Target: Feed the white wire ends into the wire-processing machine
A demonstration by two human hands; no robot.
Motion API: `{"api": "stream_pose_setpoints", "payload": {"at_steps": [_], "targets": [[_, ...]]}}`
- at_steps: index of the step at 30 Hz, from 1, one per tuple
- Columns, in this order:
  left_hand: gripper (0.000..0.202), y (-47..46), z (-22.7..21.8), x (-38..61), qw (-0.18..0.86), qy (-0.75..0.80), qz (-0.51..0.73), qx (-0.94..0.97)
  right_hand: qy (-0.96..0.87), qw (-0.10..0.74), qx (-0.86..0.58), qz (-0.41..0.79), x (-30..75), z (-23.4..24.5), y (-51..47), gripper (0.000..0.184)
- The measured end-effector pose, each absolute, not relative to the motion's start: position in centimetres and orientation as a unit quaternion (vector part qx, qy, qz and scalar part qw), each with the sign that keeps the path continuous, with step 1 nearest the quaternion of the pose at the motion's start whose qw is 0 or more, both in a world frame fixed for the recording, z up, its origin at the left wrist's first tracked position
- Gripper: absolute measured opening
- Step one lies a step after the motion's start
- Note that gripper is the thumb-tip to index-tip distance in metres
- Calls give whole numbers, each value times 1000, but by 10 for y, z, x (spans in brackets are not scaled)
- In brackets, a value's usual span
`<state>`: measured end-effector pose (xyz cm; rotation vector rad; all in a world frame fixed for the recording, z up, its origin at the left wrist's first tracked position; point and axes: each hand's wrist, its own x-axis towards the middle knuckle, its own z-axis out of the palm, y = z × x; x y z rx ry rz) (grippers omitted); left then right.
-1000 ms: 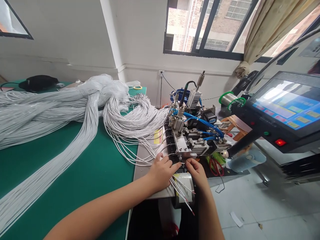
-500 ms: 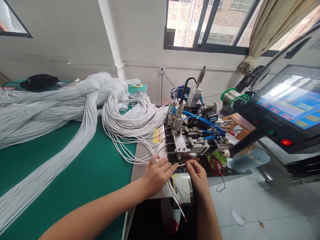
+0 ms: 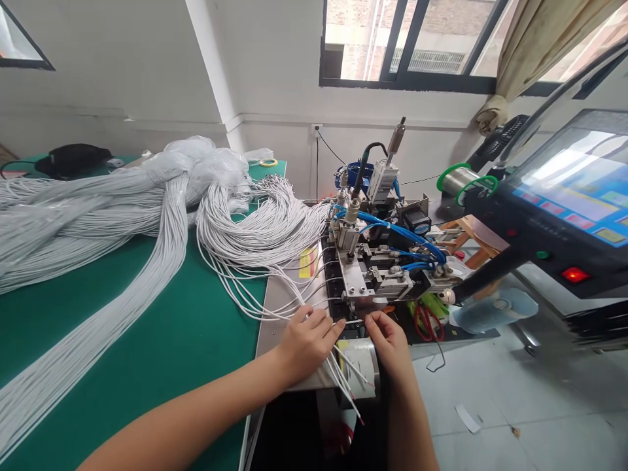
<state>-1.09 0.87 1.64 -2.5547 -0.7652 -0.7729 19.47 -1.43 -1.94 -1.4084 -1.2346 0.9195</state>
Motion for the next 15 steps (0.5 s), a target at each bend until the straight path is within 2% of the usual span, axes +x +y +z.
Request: {"api": "stream_pose_setpoints", "payload": {"at_steps": [6,11,15], "targets": [[25,8,12,-12,158,-278,-274,-907,-515,487,-566,421,199,-21,-12,33],[42,12,7,-11,112,-275,-241,-924,-509,477,-526,487,203,-25,-9,32],[55,17,8,-8,71,-279,-173,-942,-471,503,-515,510,201,-31,-7,31]]}}
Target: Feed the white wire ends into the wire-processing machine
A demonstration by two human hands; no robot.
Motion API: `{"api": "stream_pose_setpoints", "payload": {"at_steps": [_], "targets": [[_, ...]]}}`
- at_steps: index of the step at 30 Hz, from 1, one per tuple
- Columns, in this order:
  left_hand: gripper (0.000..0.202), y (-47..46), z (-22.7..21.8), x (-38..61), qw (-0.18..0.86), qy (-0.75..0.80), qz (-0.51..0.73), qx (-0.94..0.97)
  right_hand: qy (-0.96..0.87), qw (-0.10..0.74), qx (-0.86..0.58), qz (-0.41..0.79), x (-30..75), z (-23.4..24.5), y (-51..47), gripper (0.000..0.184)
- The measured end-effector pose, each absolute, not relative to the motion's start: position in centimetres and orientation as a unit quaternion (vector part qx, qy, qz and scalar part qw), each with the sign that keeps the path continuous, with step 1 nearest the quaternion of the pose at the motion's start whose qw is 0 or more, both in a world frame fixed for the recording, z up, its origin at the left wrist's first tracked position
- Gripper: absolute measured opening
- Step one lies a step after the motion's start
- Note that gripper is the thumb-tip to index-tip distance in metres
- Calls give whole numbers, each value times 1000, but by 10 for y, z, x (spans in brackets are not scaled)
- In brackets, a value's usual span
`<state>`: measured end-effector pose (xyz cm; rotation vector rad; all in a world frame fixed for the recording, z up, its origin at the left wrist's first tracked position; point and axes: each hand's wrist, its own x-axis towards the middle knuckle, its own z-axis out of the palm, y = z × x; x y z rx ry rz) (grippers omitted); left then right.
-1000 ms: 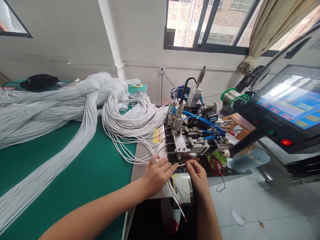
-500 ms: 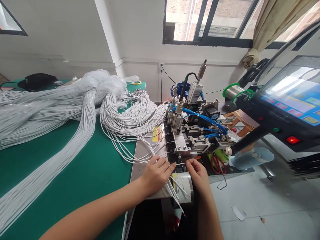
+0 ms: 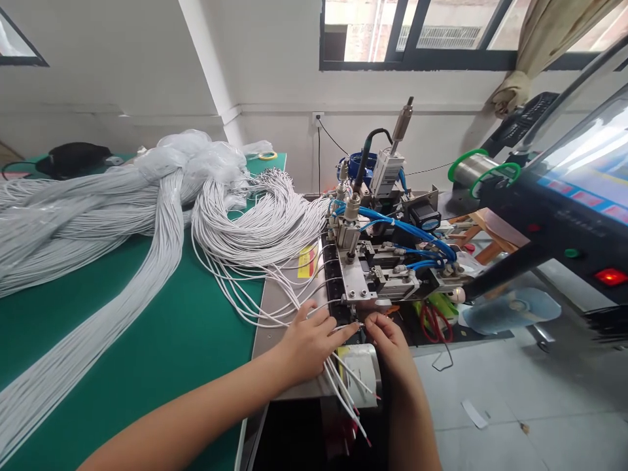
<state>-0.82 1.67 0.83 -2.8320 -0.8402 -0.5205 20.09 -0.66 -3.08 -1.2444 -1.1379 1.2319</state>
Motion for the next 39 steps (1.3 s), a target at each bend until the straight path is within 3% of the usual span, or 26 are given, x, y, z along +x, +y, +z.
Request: {"api": "stream_pose_setpoints", "payload": {"at_steps": [10,18,24,32,36,39], "targets": [[58,18,23,0,50,-287,-82,-953,-433,527,-486,546,199,-44,-3,31],[38,18,8,-9,77,-267,-229,-933,-454,504,-547,490,210,-35,-24,35],[27,13,10,-12,95,-268,-290,-914,-564,391,-561,463,230,9,-63,34],[24,12,9,-11,118,-289,-269,-911,-669,255,-521,465,214,36,-88,28],[31,13,8,-10,126,-336,-274,-892,-662,300,-550,412,209,32,-86,30],[31,13,9,-10,125,-284,-289,-906,-614,369,-600,357,209,25,-79,31]]}}
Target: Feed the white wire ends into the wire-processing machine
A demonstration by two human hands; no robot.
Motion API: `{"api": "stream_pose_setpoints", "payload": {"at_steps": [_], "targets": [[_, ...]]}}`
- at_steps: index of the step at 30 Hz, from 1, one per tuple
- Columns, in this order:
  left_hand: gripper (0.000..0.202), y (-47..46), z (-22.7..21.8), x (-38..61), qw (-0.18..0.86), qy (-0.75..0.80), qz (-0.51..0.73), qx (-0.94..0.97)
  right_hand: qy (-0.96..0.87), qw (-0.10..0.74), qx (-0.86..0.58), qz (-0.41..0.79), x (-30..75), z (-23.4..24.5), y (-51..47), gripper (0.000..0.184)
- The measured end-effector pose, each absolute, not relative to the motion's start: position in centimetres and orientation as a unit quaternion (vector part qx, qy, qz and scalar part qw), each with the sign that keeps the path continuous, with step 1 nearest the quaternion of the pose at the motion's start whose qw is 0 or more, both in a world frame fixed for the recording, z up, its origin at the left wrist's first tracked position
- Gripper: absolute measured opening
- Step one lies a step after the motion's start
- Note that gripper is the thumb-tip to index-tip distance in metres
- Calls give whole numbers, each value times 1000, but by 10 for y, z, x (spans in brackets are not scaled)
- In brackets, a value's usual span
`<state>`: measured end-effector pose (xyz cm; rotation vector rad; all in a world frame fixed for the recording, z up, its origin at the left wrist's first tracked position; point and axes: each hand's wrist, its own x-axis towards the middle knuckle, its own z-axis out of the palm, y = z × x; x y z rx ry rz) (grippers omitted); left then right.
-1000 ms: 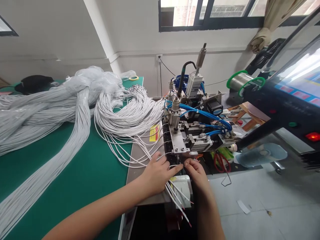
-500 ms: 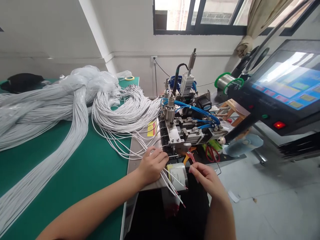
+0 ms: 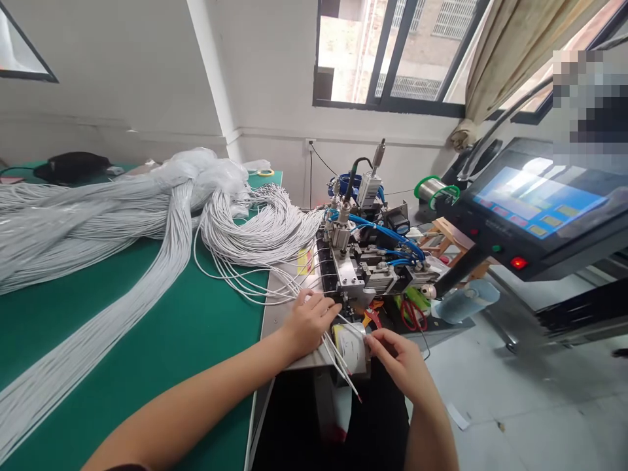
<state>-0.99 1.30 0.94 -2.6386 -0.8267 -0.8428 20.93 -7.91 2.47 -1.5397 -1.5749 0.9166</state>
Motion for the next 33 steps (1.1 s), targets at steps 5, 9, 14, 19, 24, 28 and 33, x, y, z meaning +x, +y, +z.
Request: {"api": "stream_pose_setpoints", "payload": {"at_steps": [5,9,14,19,24,28,33], "targets": [[28,13,12,-11,148,-199,-312,-917,-526,459,-635,331,209,14,-63,37],[19,13,11,-11,158,-192,-342,-906,-478,522,-610,356,205,9,-51,40],[25,15,7,-11,157,-203,-335,-907,-452,576,-544,410,197,0,-33,37],[24,18,4,-9,128,-232,-308,-914,-473,567,-531,417,196,0,-26,34],[48,16,8,-8,97,-262,-223,-934,-582,485,-586,289,202,4,-26,29],[58,15,11,-8,74,-281,-180,-940,-629,448,-583,254,203,0,-19,29],[53,14,12,-7,62,-300,-157,-939,-616,452,-551,336,203,-10,-8,33]]}}
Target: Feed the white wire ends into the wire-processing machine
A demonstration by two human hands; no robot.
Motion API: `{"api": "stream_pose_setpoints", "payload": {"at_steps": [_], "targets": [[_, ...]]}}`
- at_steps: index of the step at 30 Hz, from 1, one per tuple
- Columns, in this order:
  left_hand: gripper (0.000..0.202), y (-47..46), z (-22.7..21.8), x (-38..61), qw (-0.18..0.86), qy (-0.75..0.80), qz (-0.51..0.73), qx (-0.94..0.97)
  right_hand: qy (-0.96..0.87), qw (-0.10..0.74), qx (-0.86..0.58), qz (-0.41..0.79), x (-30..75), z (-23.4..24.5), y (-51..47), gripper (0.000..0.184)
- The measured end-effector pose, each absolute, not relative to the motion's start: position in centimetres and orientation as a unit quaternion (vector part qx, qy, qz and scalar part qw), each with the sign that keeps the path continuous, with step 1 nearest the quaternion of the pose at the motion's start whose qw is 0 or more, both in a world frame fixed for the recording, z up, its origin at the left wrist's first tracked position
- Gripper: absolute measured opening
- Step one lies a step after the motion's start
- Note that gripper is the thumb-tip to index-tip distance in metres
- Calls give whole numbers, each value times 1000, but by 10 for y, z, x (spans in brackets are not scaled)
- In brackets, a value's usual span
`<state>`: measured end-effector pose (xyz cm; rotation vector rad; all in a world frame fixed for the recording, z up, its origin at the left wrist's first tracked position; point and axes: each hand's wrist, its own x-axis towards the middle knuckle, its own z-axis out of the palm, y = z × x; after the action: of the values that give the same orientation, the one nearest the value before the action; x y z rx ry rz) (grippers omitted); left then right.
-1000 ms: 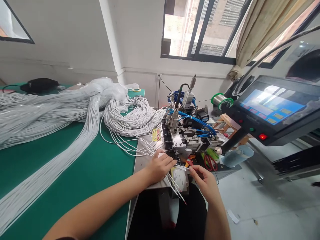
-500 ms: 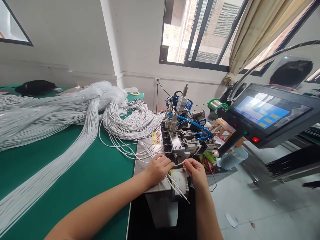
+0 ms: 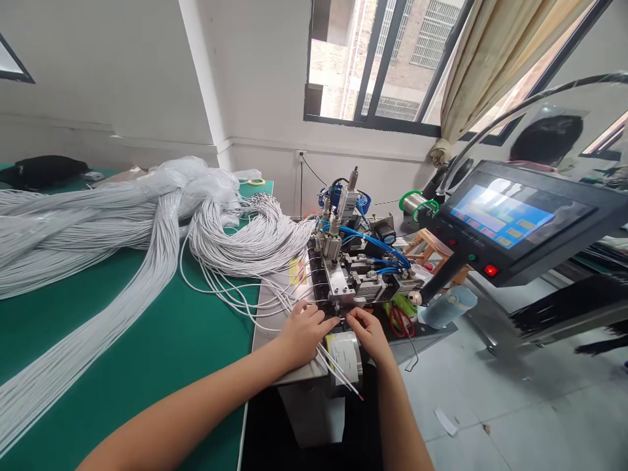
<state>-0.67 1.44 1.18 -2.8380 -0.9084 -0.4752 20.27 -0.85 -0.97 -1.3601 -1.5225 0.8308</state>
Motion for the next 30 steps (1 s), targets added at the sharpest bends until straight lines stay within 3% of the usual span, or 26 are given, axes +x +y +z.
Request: {"api": "stream_pose_setpoints", "payload": {"at_steps": [7,11,17,21,30], "targets": [[66,13,16,-2,77,-303,-106,-944,-526,483,-526,462,202,-19,-2,33],[64,12,16,1,100,-314,-89,-940,-495,492,-524,487,197,-24,0,35],[45,9,8,-5,118,-319,-196,-920,-473,509,-532,484,198,-33,-11,43],[30,8,4,-9,145,-299,-258,-907,-490,517,-570,409,210,-25,-36,41],[30,8,2,-7,136,-303,-254,-909,-622,360,-571,397,204,37,-88,31]]}}
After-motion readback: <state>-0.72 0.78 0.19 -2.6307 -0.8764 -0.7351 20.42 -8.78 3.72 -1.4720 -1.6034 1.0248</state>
